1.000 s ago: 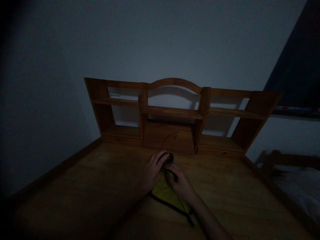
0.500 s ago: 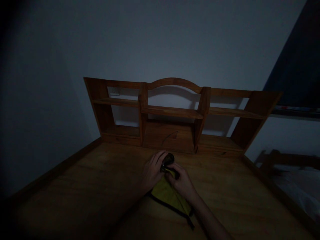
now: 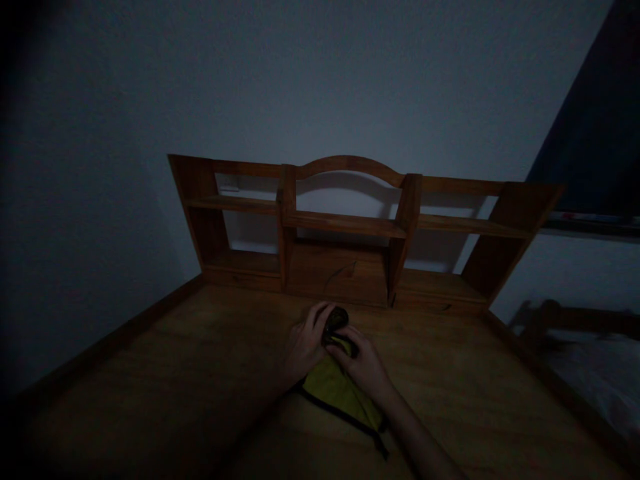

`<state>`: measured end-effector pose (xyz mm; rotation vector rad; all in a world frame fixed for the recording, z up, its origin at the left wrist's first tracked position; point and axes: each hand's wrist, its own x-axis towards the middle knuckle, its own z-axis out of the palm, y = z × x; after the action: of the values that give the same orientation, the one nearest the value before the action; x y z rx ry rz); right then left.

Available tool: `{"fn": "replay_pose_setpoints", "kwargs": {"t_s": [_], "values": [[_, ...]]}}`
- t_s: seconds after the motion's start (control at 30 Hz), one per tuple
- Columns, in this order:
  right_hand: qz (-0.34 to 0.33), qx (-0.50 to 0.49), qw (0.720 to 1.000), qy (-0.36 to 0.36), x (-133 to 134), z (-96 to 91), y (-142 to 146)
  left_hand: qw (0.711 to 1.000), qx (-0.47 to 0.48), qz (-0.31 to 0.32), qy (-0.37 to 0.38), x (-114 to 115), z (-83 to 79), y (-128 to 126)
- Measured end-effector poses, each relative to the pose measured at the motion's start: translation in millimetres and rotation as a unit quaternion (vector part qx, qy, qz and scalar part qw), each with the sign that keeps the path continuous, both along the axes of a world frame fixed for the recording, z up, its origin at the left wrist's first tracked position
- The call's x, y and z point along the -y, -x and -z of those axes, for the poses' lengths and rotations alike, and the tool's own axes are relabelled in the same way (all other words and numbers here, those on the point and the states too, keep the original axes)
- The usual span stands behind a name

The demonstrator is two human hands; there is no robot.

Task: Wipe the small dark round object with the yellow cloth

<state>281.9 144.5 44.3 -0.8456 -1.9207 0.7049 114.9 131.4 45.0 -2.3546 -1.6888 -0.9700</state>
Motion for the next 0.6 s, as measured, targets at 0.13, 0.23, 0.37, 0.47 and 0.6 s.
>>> {"fn": "replay_pose_setpoints", "kwargs": {"t_s": [0.13,0.23,0.37,0.47,0.6], "values": [[-0.011,-0.001,1.000,0.005,-1.1,1.1,1.0,1.000,-0.022,-0.002,-0.003,-0.6,0.0,0.2],[-0.011,0.001,1.000,0.006,-0.7,0.0,1.5,1.000,-0.031,0.000,0.000,-0.1,-1.5,0.8],[-0.016,0.007,1.000,0.002,-0.2,-0.3,1.0,0.999,-0.040,0.001,0.008,0.7,-3.6,1.3],[-0.016,0.013,1.000,-0.005,-0.1,0.5,0.1,0.999,-0.045,-0.001,0.007,0.3,-3.0,1.2],[-0.020,0.032,0.999,-0.014,-0.6,0.9,-0.6,0.999,-0.052,-0.004,-0.003,-0.4,-1.6,1.1]]}}
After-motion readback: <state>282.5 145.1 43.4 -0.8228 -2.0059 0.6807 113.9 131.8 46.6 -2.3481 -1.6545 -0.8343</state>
